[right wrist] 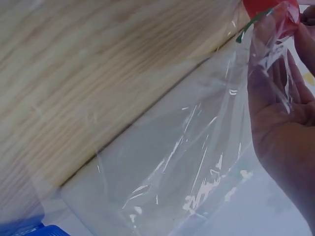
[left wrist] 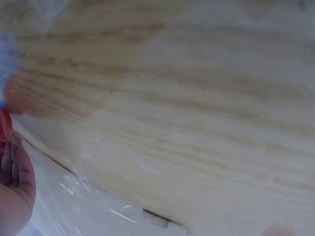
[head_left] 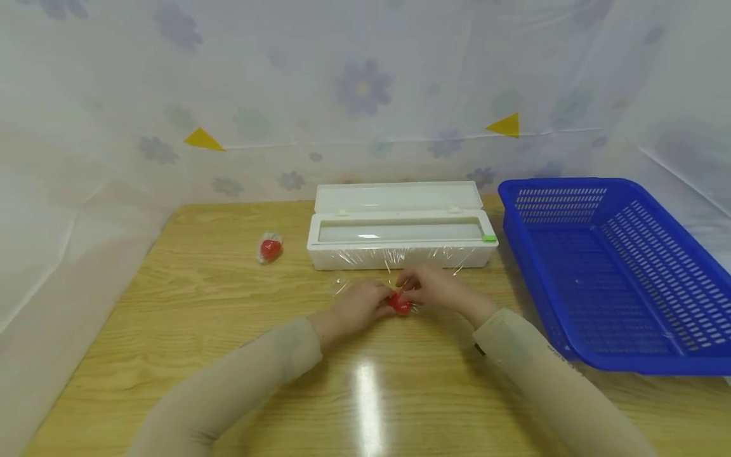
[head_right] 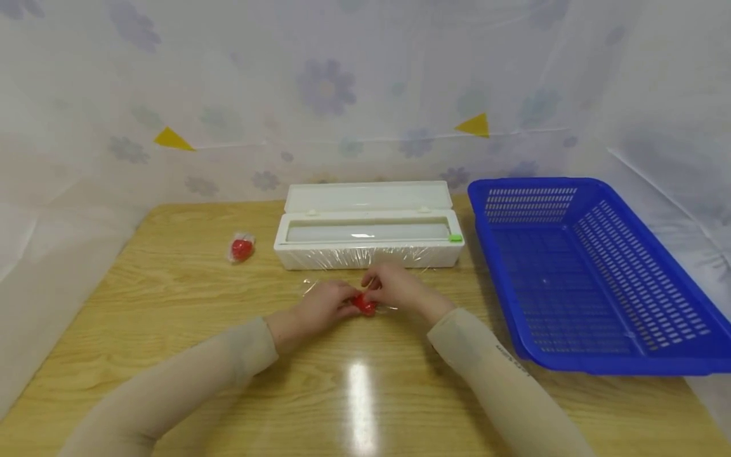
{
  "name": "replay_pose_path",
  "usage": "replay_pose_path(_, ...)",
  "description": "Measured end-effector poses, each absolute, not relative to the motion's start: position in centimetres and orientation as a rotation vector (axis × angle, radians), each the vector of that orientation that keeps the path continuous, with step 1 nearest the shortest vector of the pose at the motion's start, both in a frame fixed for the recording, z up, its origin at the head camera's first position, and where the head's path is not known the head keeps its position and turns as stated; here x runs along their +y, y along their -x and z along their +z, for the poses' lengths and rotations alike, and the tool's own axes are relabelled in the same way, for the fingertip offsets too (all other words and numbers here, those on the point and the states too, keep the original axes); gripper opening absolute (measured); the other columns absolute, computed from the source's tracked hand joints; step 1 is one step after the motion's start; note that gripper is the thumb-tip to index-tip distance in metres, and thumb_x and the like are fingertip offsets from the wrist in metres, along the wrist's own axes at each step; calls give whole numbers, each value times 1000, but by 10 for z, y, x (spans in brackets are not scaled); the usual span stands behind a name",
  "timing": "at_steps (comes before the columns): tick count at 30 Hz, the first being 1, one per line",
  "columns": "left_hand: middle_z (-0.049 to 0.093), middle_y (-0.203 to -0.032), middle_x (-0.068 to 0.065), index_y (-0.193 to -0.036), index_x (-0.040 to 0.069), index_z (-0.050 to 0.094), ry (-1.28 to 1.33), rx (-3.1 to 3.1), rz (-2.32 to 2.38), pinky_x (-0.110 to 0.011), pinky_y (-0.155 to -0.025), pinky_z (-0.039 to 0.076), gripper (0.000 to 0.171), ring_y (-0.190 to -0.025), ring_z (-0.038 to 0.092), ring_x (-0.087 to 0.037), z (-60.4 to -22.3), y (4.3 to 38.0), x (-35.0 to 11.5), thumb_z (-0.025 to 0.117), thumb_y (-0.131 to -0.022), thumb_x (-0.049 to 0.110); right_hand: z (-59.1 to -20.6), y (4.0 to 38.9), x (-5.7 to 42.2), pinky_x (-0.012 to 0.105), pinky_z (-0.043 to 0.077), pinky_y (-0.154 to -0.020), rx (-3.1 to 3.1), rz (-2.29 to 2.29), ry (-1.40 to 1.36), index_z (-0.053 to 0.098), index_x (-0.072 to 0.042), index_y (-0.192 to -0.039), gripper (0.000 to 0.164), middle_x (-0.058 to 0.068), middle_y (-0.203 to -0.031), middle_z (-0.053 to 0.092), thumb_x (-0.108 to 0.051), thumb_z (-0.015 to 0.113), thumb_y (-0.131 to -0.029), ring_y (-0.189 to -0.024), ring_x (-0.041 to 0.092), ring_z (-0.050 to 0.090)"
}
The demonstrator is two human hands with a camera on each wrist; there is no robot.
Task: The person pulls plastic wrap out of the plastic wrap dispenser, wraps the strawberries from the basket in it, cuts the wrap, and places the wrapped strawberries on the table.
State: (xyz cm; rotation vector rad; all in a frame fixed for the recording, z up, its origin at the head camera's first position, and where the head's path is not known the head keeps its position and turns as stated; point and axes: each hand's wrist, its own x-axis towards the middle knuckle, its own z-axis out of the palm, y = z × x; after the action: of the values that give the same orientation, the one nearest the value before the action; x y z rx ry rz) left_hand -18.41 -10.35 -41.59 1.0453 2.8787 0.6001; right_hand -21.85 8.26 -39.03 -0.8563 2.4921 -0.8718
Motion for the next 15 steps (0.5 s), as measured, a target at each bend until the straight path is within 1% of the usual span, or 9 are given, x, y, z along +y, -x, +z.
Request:
replay_pose_path(6,70,-92,-1,-99,12,69,-1029,2838,550,-27,-83,50,21,-87,64,-14,-414,191,-106,60,-91,29,-393,216,87,39,51,-85,2550,-825,813,66,-4,-106,22,10,-102,69,-18,61,-90,-97,23,63)
replay_pose_path(9,69,-92,0,-100,13,69,-998,2831,525,-29,-84,50,20,-88,63,-15,-411,192,-108,60,-91,29,-392,212,91,43,50,-87,2652,-779,904,65,-2,-105,20,12,-102,68,-14,56,-92,-98,27,62)
replay_pose_path(11,68,-91,-1,-101,11,68,-988,2822,512,-29,-84,50,20,-87,62,-15,-410,193,-108,60,-91,28,-389,204,93,44,49,-87,2779,-745,1010,65,-1,-103,18,12,-101,67,-10,57,-90,-97,28,61)
replay_pose_path(12,68,-91,-1,-101,11,68,-984,2812,513,-29,-83,50,21,-86,62,-15,-409,193,-108,60,-91,28,-388,199,95,43,49,-86,2848,-728,1105,66,-1,-101,16,11,-98,67,-7,59,-87,-95,28,61)
replay_pose_path(15,68,-90,-2,-101,9,67,-970,2780,524,-29,-81,51,22,-84,62,-15,-407,195,-107,59,-92,27,-386,181,98,39,50,-84,3023,-603,1491,67,-3,-94,17,7,-93,66,-3,66,-77,-91,25,60)
